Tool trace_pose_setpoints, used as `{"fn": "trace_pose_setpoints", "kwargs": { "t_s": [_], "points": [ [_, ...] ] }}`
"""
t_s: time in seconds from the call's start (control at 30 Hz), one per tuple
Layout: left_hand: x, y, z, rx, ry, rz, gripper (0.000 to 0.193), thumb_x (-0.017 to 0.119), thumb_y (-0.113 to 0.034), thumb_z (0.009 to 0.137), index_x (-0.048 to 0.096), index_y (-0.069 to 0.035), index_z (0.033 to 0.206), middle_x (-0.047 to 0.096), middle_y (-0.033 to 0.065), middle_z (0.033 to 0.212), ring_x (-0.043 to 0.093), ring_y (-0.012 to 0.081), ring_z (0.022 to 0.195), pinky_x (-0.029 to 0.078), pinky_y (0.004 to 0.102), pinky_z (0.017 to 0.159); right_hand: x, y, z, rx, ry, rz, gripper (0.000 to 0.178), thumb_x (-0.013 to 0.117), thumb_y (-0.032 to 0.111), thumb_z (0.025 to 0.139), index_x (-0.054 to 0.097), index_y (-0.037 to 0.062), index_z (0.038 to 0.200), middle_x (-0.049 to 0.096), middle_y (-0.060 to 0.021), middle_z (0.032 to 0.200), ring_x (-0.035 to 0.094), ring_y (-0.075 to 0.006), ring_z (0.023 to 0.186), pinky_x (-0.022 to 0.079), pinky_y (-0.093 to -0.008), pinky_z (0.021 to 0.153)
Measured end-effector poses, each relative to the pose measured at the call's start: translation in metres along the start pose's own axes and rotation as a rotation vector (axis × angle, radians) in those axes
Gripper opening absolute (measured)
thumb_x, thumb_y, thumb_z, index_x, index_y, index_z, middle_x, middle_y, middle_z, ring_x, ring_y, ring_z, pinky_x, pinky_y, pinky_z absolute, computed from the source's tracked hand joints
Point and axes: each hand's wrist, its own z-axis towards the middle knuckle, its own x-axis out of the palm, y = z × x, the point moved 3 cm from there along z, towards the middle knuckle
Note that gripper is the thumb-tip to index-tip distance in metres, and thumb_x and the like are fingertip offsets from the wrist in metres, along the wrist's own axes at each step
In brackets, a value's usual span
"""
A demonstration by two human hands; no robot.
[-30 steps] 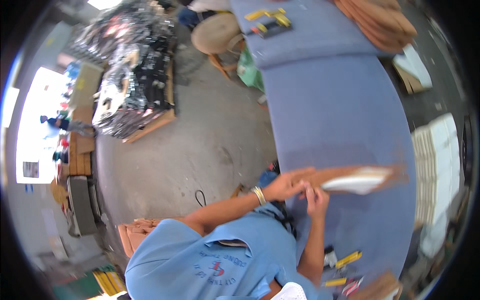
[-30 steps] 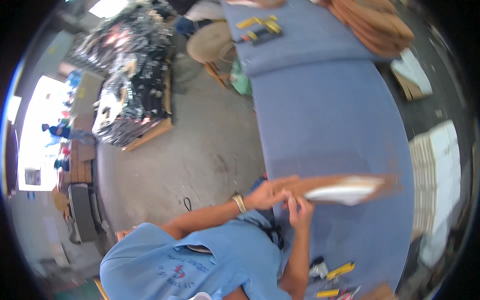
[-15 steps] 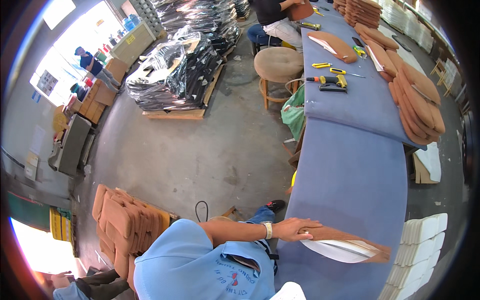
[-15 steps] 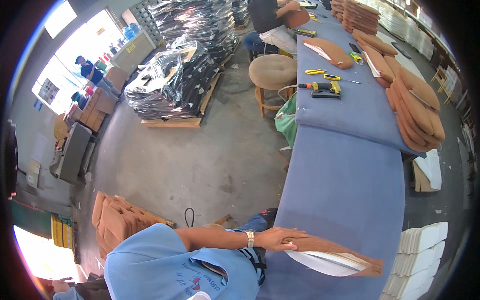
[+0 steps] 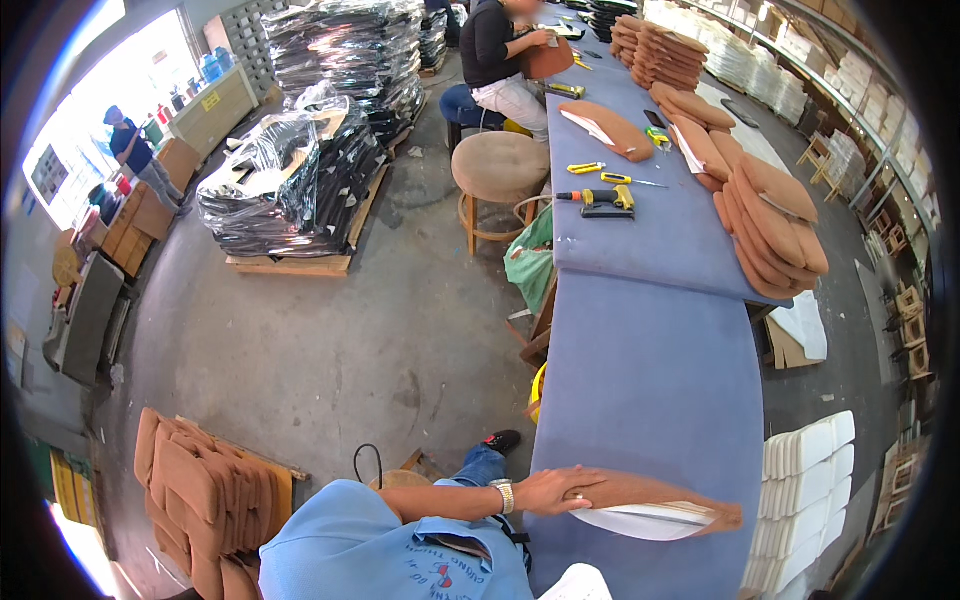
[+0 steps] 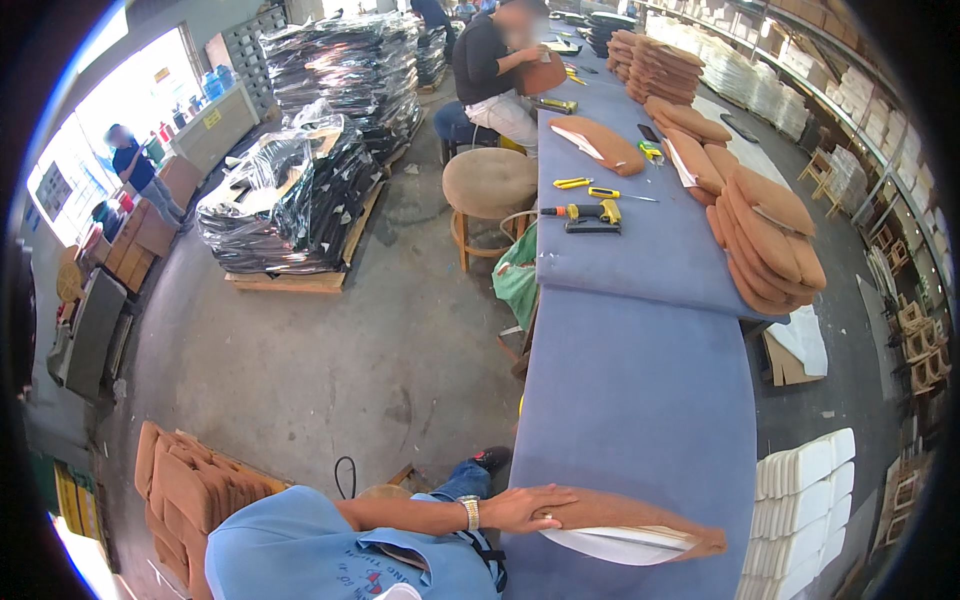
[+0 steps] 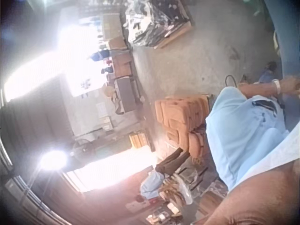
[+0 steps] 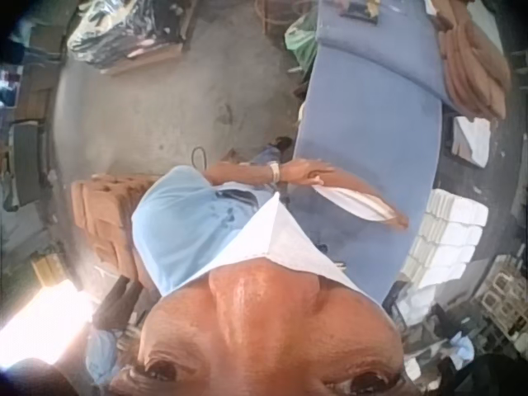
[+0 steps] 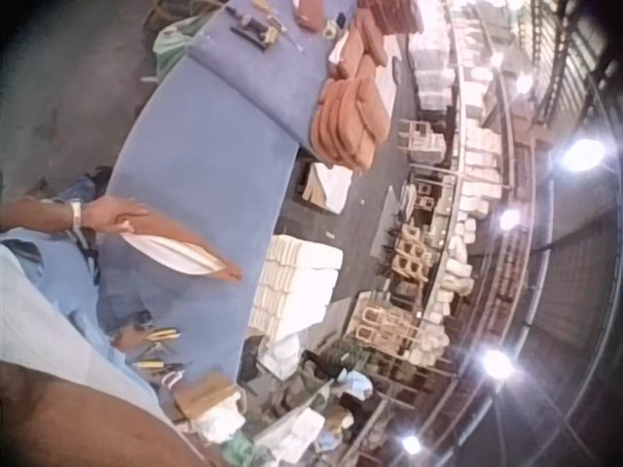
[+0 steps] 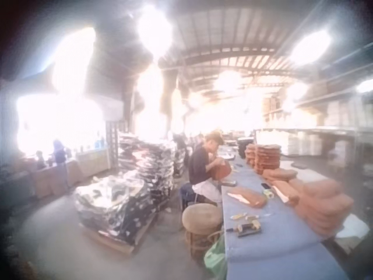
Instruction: The person staples a brown fabric cover onto a white foam cushion using a handheld stapler, then trims excess fabric with a utility knife. They place the finished cushion on a stack and adjust a headstrap around their waist.
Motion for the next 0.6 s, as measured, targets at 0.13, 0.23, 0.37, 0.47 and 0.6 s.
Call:
{"fn": "trace_pose_setpoints", "kwargs": {
  "t_s": [0.13,0.23,0.37,0.47,0.6],
  "points": [
    [0.002,0.002,-0.008,0.014,-0.026,0.038,0.068,0.057,-0.053,0.102,0.038,-0.024,0.161,0.046,0.0138,0.16,0.049,0.0408,0.141,0.049,0.0509,0.111,-0.021,-0.012,-0.017,0.056,-0.056,0.075,0.045,0.081,0.016,0.089,0.064,-0.0061,0.124,0.071,-0.0187,0.118,0.069,-0.029,0.104,0.056,-0.0415,0.091],
    [0.004,0.0,-0.004,0.091,-0.1,0.042,0.063,0.058,-0.052,0.102,0.046,-0.021,0.156,0.053,0.019,0.152,0.055,0.0405,0.135,0.051,0.0491,0.108,-0.065,-0.028,-0.026,0.085,-0.169,0.335,0.047,0.083,0.016,0.088,0.063,-0.0062,0.125,0.071,-0.0179,0.119,0.069,-0.0279,0.105,0.055,-0.0412,0.091],
    [-0.001,0.003,-0.004,0.082,-0.116,0.05,0.059,0.067,-0.04,0.098,0.056,-0.008,0.145,0.06,0.0208,0.144,0.059,0.04,0.131,0.052,0.0445,0.106,-0.073,0.064,-0.028,0.066,0.287,0.312,0.06,0.089,0.011,0.083,0.062,-0.0026,0.135,0.068,-0.0108,0.124,0.066,-0.0207,0.107,0.054,-0.0354,0.094],
    [0.009,0.007,0.0,0.176,-0.243,0.062,0.06,0.073,-0.041,0.095,0.057,-0.014,0.146,0.056,0.0146,0.15,0.049,0.04,0.141,0.053,0.0472,0.107,-0.066,0.096,-0.027,-0.125,0.424,0.278,0.061,0.083,0.007,0.085,0.057,-0.0046,0.139,0.067,-0.0134,0.127,0.062,-0.0195,0.114,0.05,-0.0325,0.099],
    [0.012,0.001,-0.001,0.186,-0.191,0.052,0.065,0.077,-0.036,0.091,0.055,-0.015,0.149,0.055,0.0125,0.152,0.049,0.0399,0.142,0.053,0.0462,0.106,-0.055,0.154,-0.038,-0.259,0.496,0.29,0.059,0.077,0.002,0.085,0.057,-0.0044,0.14,0.068,-0.016,0.127,0.064,-0.0193,0.114,0.051,-0.0321,0.099]
  ]
}}
